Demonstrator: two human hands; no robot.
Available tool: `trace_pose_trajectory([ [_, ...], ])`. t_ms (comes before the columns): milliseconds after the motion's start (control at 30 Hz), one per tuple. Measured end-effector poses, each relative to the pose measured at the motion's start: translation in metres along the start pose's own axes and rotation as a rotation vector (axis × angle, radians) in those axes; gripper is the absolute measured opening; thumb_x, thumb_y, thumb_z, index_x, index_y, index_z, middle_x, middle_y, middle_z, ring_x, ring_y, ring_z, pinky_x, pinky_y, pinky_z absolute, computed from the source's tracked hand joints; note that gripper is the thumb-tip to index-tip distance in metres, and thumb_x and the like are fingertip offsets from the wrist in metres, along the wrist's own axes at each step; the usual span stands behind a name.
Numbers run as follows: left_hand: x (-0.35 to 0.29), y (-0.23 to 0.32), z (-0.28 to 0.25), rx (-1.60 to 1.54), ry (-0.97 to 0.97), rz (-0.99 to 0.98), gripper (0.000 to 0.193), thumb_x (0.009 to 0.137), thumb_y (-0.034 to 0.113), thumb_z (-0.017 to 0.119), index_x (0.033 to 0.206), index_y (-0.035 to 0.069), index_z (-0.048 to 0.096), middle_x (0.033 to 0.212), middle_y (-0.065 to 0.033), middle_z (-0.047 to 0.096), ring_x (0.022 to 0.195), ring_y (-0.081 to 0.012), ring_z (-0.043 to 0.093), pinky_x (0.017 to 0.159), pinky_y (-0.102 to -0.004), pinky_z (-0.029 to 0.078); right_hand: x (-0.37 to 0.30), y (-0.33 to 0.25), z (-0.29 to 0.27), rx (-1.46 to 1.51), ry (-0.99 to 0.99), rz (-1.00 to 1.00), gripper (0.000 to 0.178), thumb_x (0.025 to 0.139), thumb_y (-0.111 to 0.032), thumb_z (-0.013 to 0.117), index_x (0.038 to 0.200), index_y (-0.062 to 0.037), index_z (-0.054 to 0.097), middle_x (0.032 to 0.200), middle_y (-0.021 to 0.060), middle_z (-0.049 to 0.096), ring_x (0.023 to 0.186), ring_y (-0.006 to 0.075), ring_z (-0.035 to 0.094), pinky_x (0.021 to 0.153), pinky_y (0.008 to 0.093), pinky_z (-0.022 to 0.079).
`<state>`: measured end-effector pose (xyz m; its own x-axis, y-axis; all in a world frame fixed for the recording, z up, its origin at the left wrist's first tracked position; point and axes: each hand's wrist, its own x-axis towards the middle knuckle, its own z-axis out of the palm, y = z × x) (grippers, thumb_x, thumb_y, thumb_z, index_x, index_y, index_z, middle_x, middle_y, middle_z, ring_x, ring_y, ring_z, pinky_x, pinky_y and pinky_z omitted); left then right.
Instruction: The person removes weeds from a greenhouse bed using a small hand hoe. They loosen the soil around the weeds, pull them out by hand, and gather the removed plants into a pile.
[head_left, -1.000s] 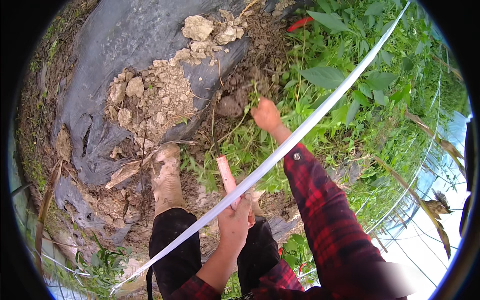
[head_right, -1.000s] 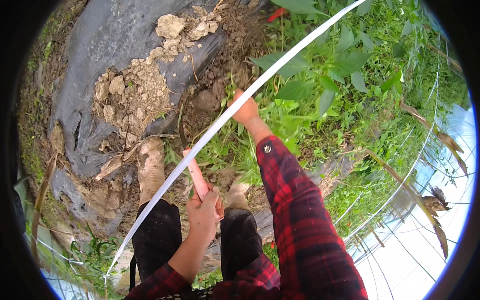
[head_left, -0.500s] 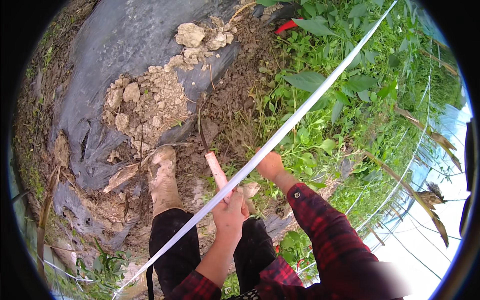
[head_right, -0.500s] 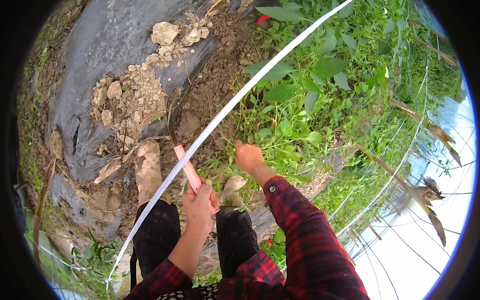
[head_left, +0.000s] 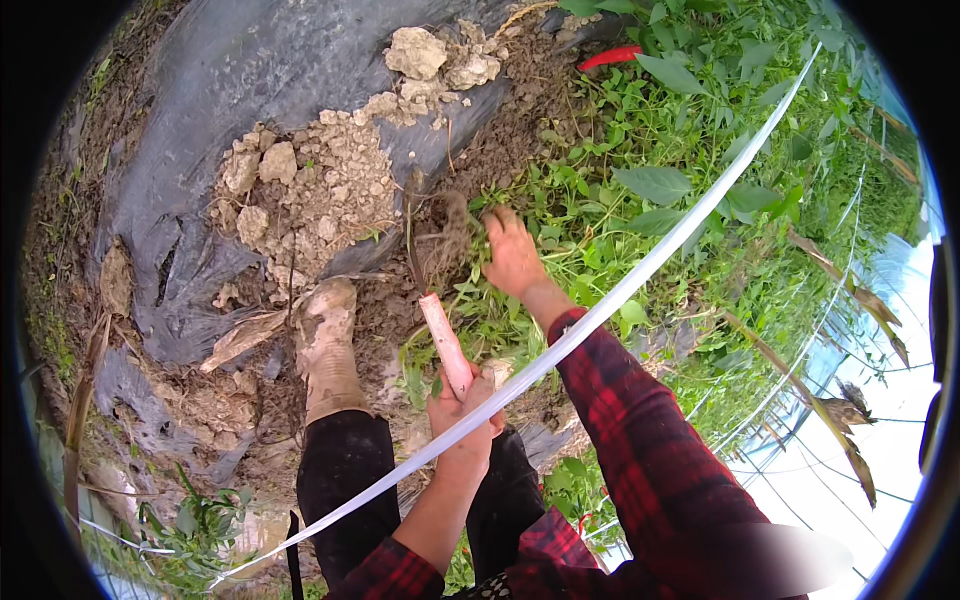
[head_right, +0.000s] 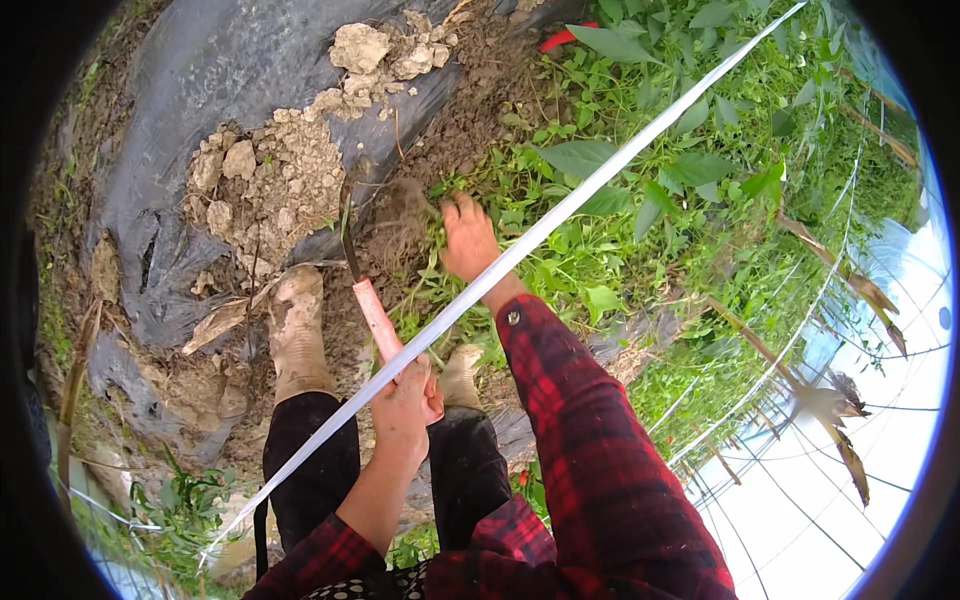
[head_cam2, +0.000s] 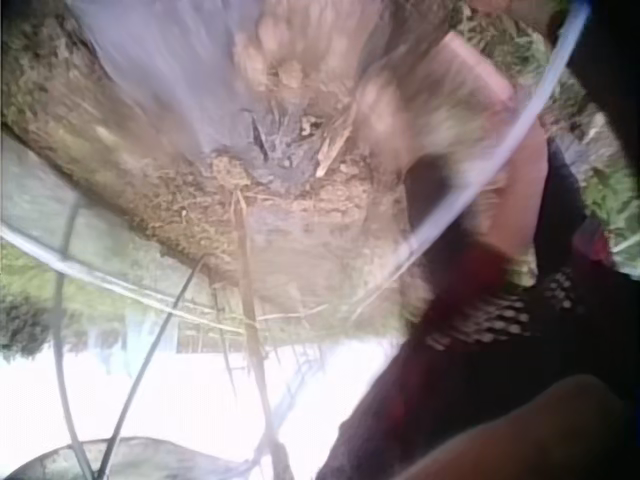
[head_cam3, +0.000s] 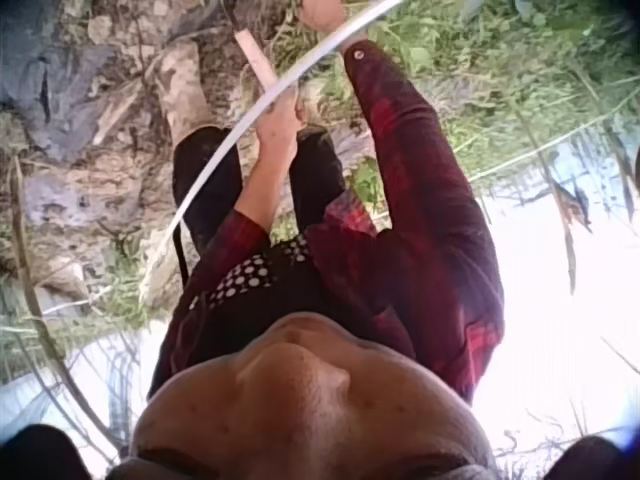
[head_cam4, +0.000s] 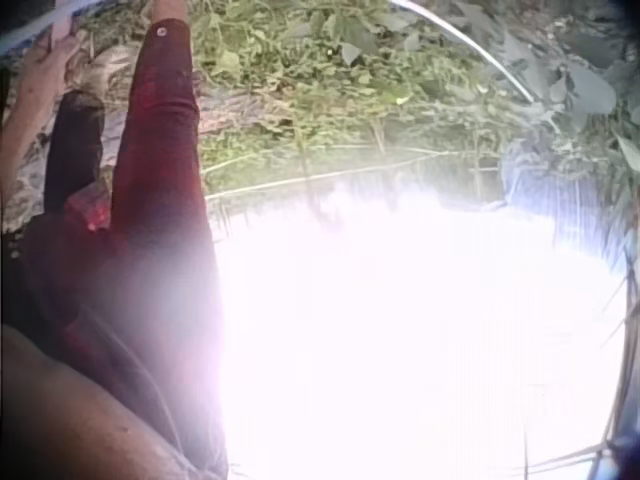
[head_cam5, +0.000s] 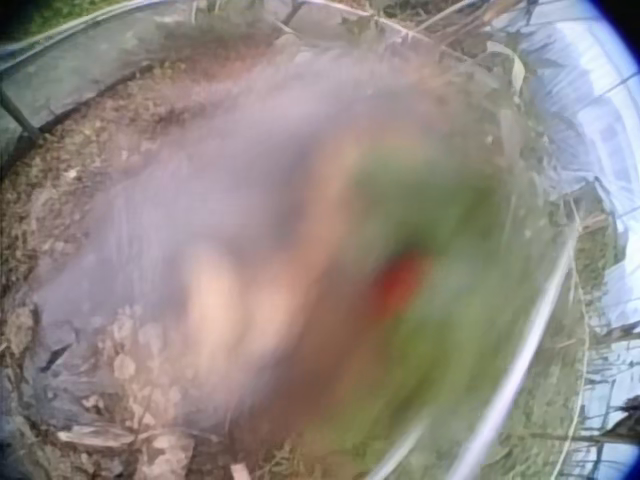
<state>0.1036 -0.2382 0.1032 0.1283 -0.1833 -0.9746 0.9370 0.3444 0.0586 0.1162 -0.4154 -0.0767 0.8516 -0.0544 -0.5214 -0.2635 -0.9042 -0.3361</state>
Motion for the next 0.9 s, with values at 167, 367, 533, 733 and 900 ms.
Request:
trace_pose_trajectory([
  [167,-0.002,0.004,-0.002,-0.047,0.007,0.043,0.012,0.084,0.005,0.055,0.086,0.007,0.044,0.055,-0.0006,0.044,0.038,-0.0082,0.040,0.034,-0.0223,0.031,0.015,0.036,0.049,-0.060,-0.065,0.269,0.082,0.067,-0.022,0.069,0.127,0.0155,0.026,0.129,0.0298,0.035,0.118,0.0403,0.039,0.098,0.0390,0.037],
  [367,-0.001,-0.001,-0.002,-0.034,0.021,0.035,0.011,0.083,0.004,0.057,0.085,0.006,0.046,0.058,0.0001,0.047,0.043,-0.0065,0.043,0.038,-0.0212,0.034,0.012,0.049,0.081,0.137,-0.305,0.637,0.068,0.068,-0.028,0.065,0.119,0.0082,0.041,0.111,0.0257,0.054,0.104,0.0410,0.052,0.092,0.0400,0.042],
  [533,-0.002,0.000,-0.005,0.038,0.027,0.007,0.011,0.085,0.007,0.056,0.086,0.007,0.045,0.057,-0.0002,0.044,0.042,-0.0081,0.041,0.037,-0.0224,0.032,0.027,0.046,0.064,-0.036,-0.330,0.519,0.049,0.067,-0.029,0.064,0.105,0.0008,0.054,0.108,0.0233,0.057,0.106,0.0390,0.051,0.095,0.0458,0.038],
  [733,-0.004,-0.006,-0.008,0.135,-0.010,0.030,0.008,0.087,0.008,0.052,0.090,0.009,0.045,0.057,-0.0007,0.041,0.043,-0.0101,0.039,0.039,-0.0240,0.032,0.028,0.059,0.077,0.143,-0.266,0.221,0.005,0.074,-0.010,0.057,0.074,-0.0081,0.062,0.078,0.0092,0.062,0.072,0.0267,0.057,0.071,0.0343,0.045],
  [900,-0.004,-0.014,-0.006,0.194,-0.032,0.064,0.007,0.088,0.007,0.051,0.090,0.008,0.045,0.058,-0.0008,0.042,0.044,-0.0109,0.039,0.040,-0.0246,0.032,0.020,0.058,0.063,-0.479,-0.335,-0.267,0.014,0.070,-0.013,0.057,0.072,-0.0083,0.070,0.076,0.0069,0.066,0.077,0.0248,0.064,0.069,0.0344,0.052],
])
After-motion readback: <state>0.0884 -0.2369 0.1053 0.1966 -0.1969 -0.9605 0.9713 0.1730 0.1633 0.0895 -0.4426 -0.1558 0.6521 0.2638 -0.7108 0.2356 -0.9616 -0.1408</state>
